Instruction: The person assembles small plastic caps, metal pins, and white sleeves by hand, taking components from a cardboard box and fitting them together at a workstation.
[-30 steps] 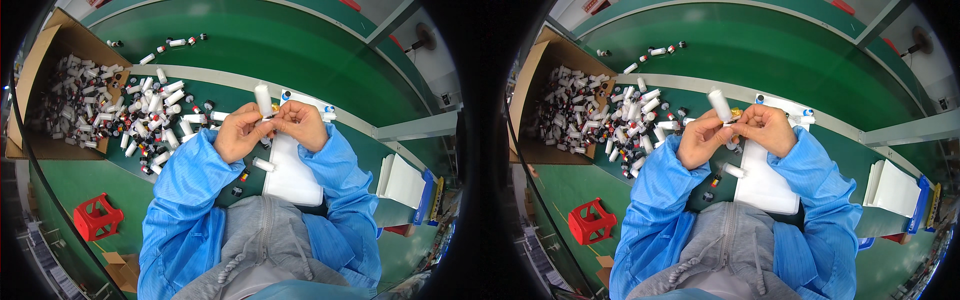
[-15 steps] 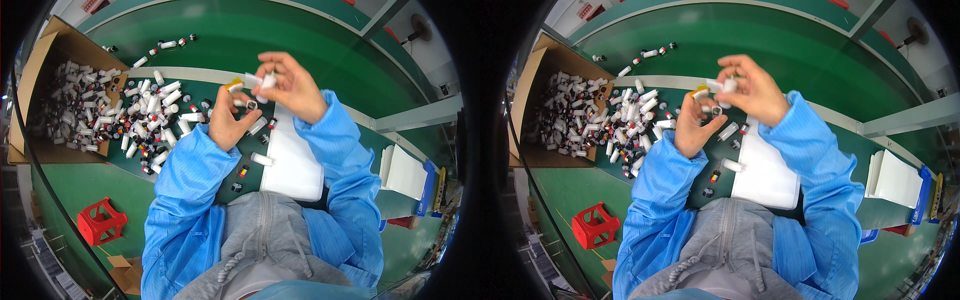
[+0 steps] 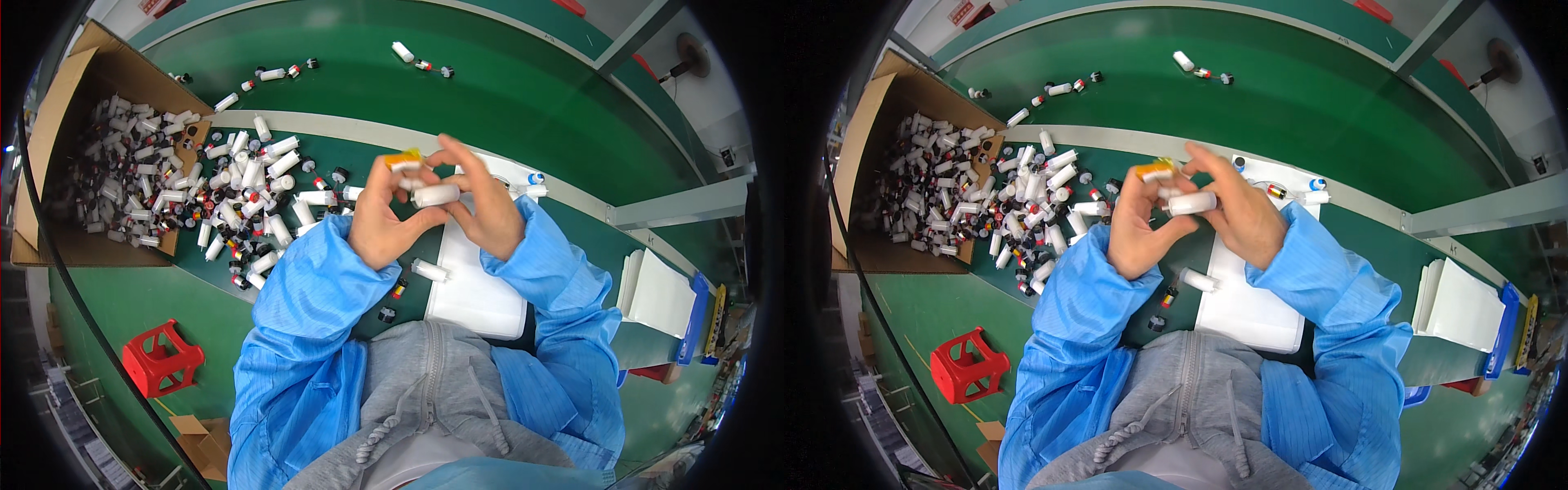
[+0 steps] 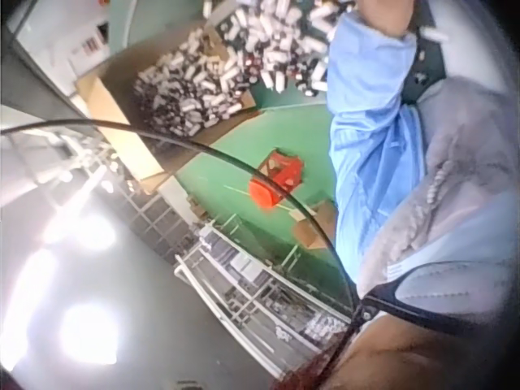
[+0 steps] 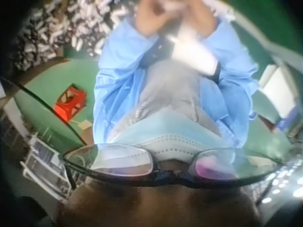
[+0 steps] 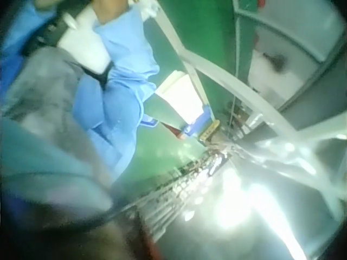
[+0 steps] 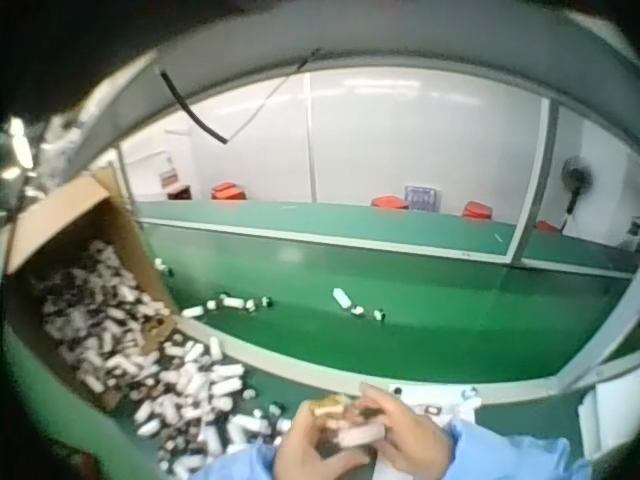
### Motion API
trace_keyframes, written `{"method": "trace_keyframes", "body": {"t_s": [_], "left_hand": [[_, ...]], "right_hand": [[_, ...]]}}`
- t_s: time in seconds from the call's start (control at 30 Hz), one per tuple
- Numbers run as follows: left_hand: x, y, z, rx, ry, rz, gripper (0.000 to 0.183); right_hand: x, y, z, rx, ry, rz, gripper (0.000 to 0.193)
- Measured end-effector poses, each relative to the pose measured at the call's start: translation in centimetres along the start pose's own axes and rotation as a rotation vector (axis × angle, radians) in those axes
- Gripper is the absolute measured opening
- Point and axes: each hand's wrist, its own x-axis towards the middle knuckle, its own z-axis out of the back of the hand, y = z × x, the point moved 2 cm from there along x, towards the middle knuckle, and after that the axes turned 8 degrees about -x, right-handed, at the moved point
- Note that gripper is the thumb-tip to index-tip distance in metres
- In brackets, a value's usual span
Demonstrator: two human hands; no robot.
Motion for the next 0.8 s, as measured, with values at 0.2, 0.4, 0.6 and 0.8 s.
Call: {"method": "trace_keyframes", "body": {"t_s": [0.2, 0.4, 0.6, 0.8], "left_hand": [[-0.1, 0.0, -0.5, -0.181, 0.054, 0.217, 0.042], [0.0, -0.3, -0.5, 0.429, -0.022, -0.069, 0.037], [-0.5, -1.7, -0.4, 0.597, -0.138, -0.126, 0.031], [-0.1, -2.8, 0.3, 0.973, 0.017, -0.217, 0.020]], "right_hand": [[0.3, 0.9, 0.5, 0.706, -0.140, -0.103, 0.079], [0.8, 0.0, 0.8, 0.462, -0.252, -0.001, 0.078], [0.8, -0.4, 0.6, 0.709, -0.247, -0.207, 0.076], [0.7, -0.2, -0.2, 0.691, -0.310, -0.176, 0.077]]}}
